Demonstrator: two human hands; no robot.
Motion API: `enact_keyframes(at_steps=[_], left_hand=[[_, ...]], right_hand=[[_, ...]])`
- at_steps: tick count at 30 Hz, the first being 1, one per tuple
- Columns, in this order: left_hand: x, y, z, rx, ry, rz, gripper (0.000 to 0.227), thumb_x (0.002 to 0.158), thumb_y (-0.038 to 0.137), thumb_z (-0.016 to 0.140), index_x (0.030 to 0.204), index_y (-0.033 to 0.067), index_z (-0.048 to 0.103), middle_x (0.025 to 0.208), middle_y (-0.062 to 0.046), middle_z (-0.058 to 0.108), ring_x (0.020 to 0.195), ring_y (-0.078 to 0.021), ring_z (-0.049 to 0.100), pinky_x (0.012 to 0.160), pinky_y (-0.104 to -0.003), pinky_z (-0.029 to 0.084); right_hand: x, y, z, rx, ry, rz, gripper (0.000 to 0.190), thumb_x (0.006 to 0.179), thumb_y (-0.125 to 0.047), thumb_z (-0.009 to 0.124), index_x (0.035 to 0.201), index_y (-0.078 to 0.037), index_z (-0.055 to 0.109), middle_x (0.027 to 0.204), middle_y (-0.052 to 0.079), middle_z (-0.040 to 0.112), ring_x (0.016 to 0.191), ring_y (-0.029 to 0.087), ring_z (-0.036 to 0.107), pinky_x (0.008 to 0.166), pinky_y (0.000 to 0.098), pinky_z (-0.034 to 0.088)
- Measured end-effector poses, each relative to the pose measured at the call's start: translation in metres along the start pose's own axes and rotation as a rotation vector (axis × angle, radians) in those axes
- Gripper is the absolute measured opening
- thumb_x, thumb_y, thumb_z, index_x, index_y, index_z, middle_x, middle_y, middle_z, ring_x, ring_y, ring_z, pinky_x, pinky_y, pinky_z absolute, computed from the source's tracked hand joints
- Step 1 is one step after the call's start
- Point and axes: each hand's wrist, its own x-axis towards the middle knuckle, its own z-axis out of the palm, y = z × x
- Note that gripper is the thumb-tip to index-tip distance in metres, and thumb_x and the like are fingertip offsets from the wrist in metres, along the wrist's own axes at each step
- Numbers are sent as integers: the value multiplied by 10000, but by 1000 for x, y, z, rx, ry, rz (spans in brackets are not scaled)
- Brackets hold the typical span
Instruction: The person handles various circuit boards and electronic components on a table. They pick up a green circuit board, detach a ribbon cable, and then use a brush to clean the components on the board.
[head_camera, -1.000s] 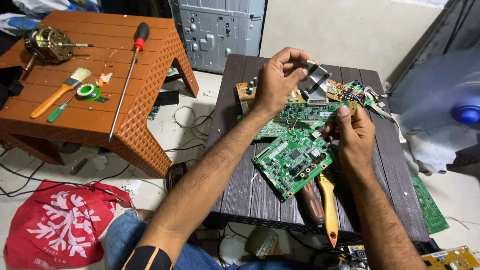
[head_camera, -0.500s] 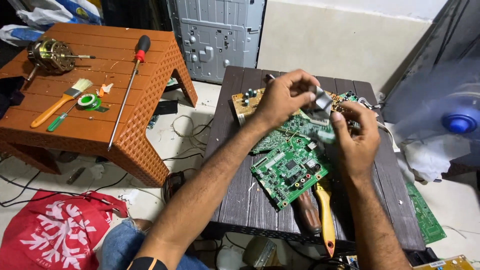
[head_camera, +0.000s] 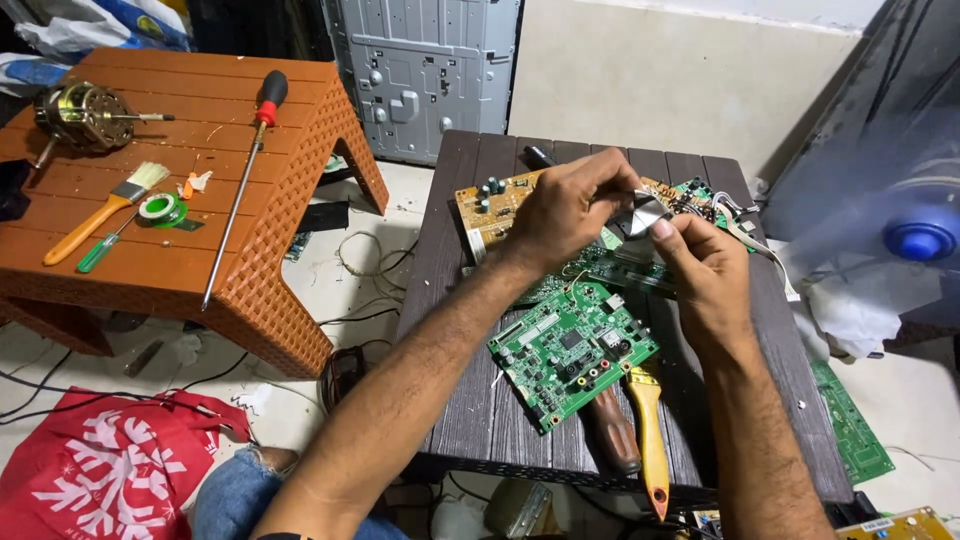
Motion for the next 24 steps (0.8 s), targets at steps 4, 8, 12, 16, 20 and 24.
enact_keyframes(at_steps=[4, 8, 12, 16, 20, 24], left_hand=[[-4, 7, 3, 50, 17, 33, 206, 921, -80, 673, 1029, 94, 646, 860, -127, 713, 729, -242, 739, 677, -347, 641], [3, 27, 1, -69, 43, -40, 214, 935, -3, 712, 1063, 166, 682, 891, -24, 736, 768, -155, 753, 707, -314, 626], [-1, 31, 2, 3, 62, -150, 410, 937, 95, 760, 1309, 208, 630, 1003, -34, 752, 817, -180, 764, 701, -315, 621], [-6, 25, 1, -37, -82, -266, 178, 988, 132, 684, 1161, 121, 725, 924, -131, 770, 727, -207, 717, 695, -342, 607], [-8, 26, 1, -41, -287, -301, 151, 897, 143, 724, 1040, 130, 768, 882, -109, 784, 825, -249, 756, 755, -405, 589], [-5, 37, 1, -29, -327, -319, 152, 911, 144, 723, 1049, 155, 786, 894, -92, 798, 881, -244, 766, 801, -387, 590]], right_hand=[[-1, -5, -2, 39, -14, 5, 255, 1070, -205, 695, 863, -56, 675, 656, -60, 464, 691, 14, 347, 644, 188, 262], [-8, -29, 9, 47, 24, 1, 128, 1015, -168, 729, 1018, -40, 726, 787, -5, 604, 786, 37, 480, 726, 210, 386], [-1, -18, 4, 19, 59, -109, 272, 950, -57, 777, 1203, 24, 720, 977, 120, 721, 936, 119, 579, 866, 321, 515], [-2, -16, -3, -88, 122, -121, 244, 915, -26, 805, 1151, -11, 745, 891, 100, 713, 831, 123, 622, 744, 303, 536], [-1, -6, -13, -93, 152, -95, 197, 902, -7, 811, 1088, -28, 748, 882, 93, 717, 798, 112, 615, 725, 286, 529], [-4, -18, -5, 23, 137, -24, 238, 850, -24, 844, 1062, -15, 735, 892, 100, 724, 822, 126, 648, 755, 297, 560]])
